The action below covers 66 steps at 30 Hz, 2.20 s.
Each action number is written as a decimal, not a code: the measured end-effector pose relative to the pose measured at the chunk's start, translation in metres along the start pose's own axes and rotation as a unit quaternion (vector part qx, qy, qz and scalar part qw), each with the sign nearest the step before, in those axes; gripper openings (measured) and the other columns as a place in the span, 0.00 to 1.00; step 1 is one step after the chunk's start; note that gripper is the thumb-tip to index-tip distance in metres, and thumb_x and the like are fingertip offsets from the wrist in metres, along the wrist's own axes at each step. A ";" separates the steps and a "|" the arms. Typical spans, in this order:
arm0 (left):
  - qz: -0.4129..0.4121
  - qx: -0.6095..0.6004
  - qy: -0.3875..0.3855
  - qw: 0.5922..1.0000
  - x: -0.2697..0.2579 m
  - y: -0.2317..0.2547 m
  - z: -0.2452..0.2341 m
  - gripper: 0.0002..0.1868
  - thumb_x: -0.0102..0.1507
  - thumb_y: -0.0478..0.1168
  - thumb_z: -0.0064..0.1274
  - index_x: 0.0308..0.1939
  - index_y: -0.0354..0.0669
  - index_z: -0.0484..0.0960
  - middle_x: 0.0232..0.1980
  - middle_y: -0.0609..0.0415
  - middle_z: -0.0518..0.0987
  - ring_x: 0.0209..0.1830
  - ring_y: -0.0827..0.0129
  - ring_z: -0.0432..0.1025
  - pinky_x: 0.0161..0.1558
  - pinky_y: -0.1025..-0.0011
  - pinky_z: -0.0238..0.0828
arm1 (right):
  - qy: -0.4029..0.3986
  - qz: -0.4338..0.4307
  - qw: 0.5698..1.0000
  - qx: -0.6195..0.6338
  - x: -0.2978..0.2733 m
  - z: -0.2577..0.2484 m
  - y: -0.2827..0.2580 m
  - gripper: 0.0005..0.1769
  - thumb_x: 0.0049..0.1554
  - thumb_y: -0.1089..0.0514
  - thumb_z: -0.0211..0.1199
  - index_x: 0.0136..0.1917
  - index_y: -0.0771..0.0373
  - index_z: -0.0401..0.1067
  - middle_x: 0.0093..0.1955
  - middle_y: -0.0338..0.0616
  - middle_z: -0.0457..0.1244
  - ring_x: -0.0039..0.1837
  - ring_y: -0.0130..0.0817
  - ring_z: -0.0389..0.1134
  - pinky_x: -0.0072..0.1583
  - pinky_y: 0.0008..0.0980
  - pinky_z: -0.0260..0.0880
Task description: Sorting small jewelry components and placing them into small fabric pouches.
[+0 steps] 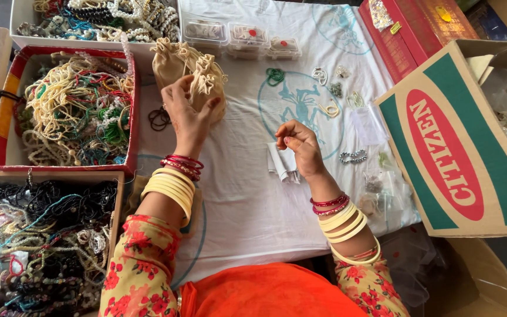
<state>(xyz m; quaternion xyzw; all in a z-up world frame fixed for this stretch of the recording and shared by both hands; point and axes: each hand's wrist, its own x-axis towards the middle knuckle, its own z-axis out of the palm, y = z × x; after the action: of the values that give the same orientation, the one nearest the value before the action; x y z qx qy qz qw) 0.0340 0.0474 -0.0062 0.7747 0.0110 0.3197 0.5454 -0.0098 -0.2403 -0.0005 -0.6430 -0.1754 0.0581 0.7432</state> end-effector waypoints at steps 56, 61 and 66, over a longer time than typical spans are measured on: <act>-0.206 -0.235 -0.159 0.937 -0.012 0.035 0.025 0.08 0.66 0.32 0.54 0.48 0.37 0.76 0.45 0.58 0.77 0.42 0.77 0.71 0.45 0.75 0.71 | 0.112 -0.065 0.963 0.234 -0.001 0.009 0.000 0.17 0.56 0.62 0.54 0.59 0.64 0.71 0.55 0.43 0.67 0.58 0.34 0.69 0.63 0.34 0.70; -0.211 -0.308 -0.276 0.886 -0.032 0.002 0.049 0.11 0.72 0.37 0.49 0.56 0.35 0.78 0.50 0.55 0.82 0.50 0.76 0.74 0.53 0.78 0.72 | 0.163 -0.078 0.936 0.301 0.005 0.006 -0.017 0.20 0.56 0.59 0.54 0.61 0.64 0.69 0.58 0.46 0.66 0.62 0.39 0.68 0.67 0.38 0.67; -0.205 -0.367 -0.338 0.842 -0.033 -0.007 0.050 0.16 0.69 0.40 0.55 0.55 0.30 0.78 0.48 0.54 0.81 0.48 0.74 0.75 0.54 0.75 0.74 | 0.206 -0.114 0.946 0.225 0.013 -0.022 0.004 0.18 0.60 0.59 0.55 0.62 0.64 0.68 0.60 0.47 0.66 0.64 0.40 0.66 0.69 0.40 0.65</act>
<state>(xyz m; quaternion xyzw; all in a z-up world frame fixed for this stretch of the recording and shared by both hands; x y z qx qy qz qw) 0.0356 -0.0035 -0.0383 0.5577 -0.1336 -0.1009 0.8130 0.0105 -0.2559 -0.0047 -0.4330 -0.0732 -0.1232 0.8900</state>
